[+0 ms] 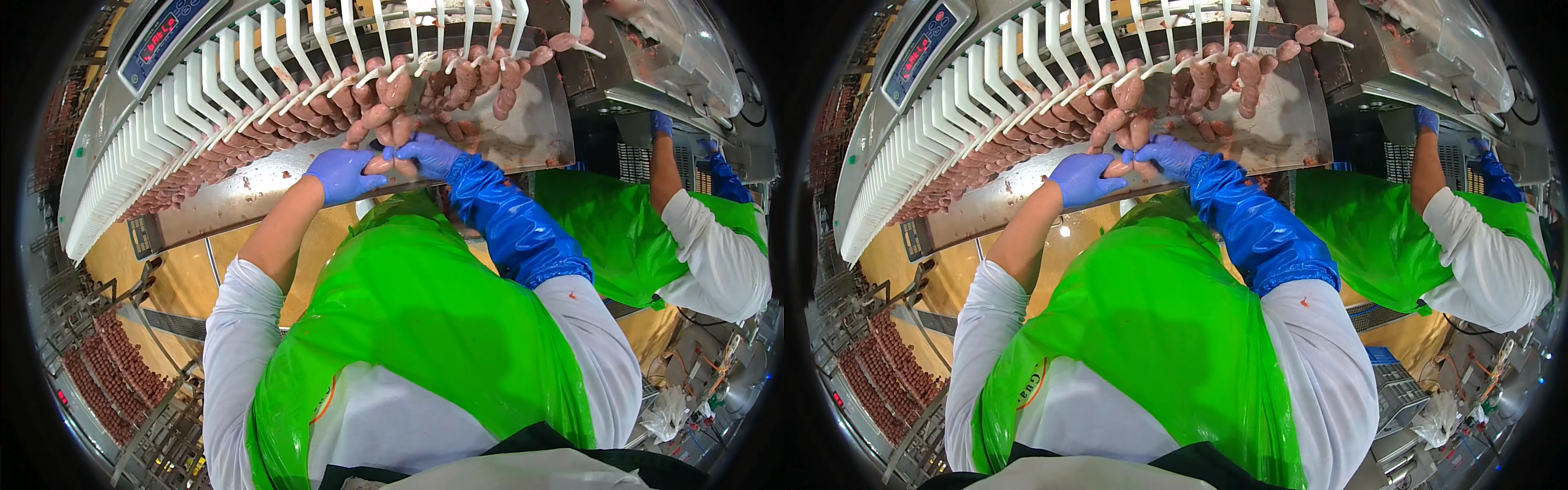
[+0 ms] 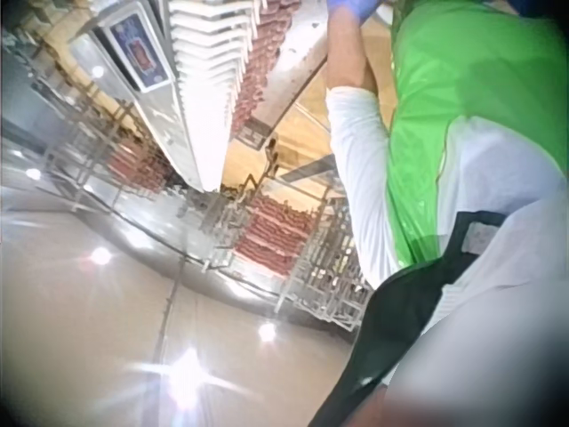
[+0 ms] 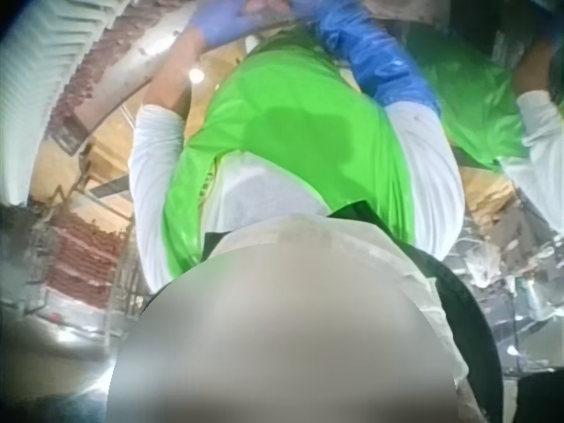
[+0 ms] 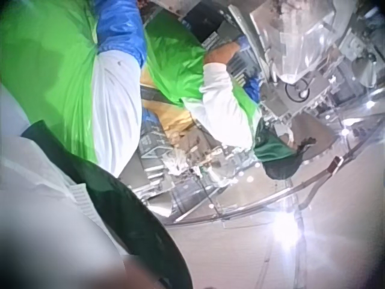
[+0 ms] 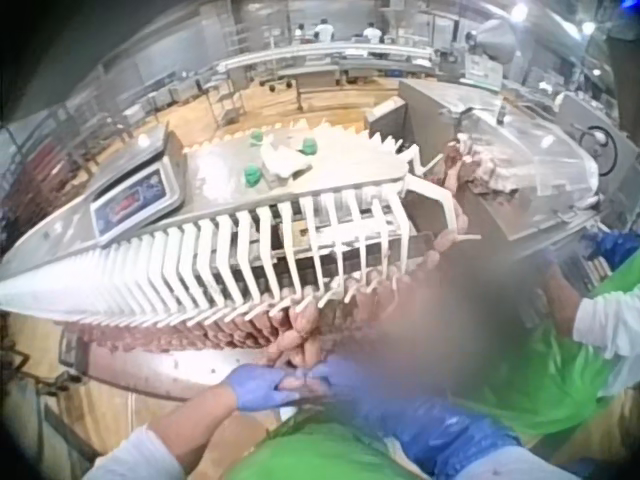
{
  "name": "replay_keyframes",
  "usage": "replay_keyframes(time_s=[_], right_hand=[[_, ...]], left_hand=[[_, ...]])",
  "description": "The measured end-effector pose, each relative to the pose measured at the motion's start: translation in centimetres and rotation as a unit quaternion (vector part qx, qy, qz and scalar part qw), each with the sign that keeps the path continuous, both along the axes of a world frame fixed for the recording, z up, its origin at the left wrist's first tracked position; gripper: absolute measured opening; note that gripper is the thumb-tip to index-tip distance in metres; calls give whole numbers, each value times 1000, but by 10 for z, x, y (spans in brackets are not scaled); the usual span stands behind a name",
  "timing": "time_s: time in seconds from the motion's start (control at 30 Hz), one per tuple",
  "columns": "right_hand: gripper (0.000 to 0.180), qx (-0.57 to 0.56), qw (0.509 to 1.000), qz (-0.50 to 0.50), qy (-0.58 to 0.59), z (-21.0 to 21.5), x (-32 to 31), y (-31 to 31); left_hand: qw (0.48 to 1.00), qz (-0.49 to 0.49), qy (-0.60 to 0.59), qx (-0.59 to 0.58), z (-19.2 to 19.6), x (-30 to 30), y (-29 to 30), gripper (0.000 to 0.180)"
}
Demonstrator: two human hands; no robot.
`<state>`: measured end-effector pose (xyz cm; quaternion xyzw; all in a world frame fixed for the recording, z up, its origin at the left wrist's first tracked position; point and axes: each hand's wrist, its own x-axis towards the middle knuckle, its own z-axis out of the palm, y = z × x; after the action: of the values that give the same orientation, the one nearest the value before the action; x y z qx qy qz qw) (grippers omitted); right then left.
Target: The person threads raw sausage links onto metal rods in a food processing facility. They pick up rods, slide the links from a conveyor onto the rods, and place the loaded rods onto a rack.
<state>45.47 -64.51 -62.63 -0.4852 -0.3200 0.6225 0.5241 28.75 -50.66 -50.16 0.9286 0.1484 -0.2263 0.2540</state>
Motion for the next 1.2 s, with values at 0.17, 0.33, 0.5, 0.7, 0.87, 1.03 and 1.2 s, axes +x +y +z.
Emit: replay_keyframes(time_s=[0.17,0.33,0.5,0.7,0.87,1.03,1.2], right_hand=[[31,-130,863,-104,-477,-107,73,5],[31,-183,734,-134,-641,-79,68,13],[35,-134,663,71,-733,-92,34,-4],[29,-40,724,199,-659,-64,36,-44],[27,-28,545,156,-823,-41,44,-71],[31,-210,601,55,-769,-90,104,-62],[38,-230,777,-12,-586,-59,106,-57]], left_hand=[[997,62,42,-24,-2,3,9,46],[987,32,-154,37,-43,-10,-2,50],[984,-46,-169,-43,-55,18,-41,58],[997,-61,-25,-41,-123,83,-61,41],[990,-128,49,-43,-104,115,-58,41],[992,-117,-50,5,-93,98,-66,37],[963,-115,-233,-74,-61,24,-58,22]])
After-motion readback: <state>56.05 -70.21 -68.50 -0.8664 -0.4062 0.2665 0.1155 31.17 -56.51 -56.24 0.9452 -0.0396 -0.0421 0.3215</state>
